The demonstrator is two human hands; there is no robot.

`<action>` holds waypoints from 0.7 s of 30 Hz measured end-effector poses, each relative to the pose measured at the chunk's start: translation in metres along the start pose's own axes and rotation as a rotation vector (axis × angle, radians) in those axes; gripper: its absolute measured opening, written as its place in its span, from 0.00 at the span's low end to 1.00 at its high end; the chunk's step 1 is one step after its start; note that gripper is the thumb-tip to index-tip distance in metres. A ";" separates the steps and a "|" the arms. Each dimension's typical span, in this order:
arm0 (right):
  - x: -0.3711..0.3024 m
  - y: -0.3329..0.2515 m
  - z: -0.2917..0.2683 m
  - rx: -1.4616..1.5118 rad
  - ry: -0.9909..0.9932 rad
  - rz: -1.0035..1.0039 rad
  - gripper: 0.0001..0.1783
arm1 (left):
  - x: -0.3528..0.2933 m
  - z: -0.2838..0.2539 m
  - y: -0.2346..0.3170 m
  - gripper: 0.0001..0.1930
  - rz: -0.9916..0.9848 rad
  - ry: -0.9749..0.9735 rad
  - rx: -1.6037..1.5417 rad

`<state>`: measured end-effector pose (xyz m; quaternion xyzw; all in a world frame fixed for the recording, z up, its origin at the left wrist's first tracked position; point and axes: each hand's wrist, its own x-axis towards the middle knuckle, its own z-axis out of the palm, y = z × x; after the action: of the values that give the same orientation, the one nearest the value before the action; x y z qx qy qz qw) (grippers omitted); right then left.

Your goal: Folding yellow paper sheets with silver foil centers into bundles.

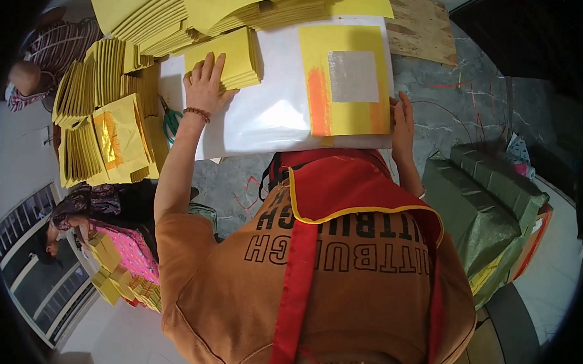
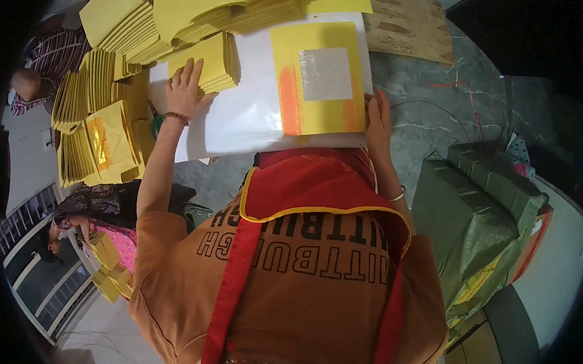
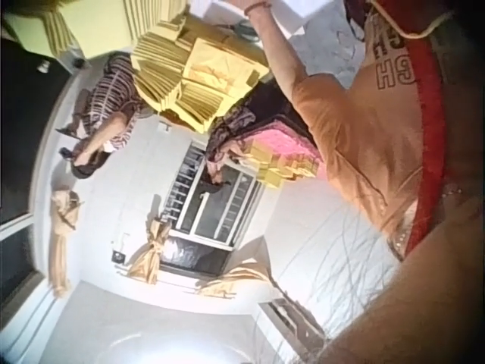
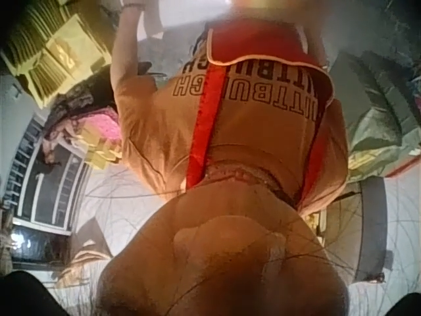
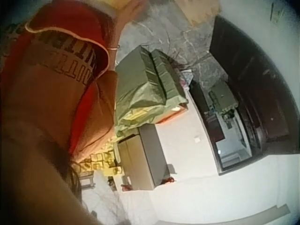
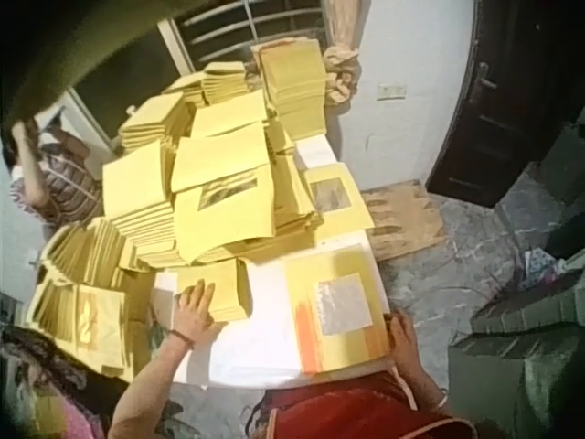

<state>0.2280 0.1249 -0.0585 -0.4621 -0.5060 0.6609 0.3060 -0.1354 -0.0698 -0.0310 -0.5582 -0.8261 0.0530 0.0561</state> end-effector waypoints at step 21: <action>0.008 0.009 -0.008 -0.229 -0.197 -0.100 0.23 | 0.002 0.009 0.191 0.35 -0.344 -0.021 -2.009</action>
<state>0.2326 0.1321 -0.0695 -0.4013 -0.6278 0.6249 0.2329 0.0374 0.0027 -0.0681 -0.2202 -0.5580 -0.6691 -0.4387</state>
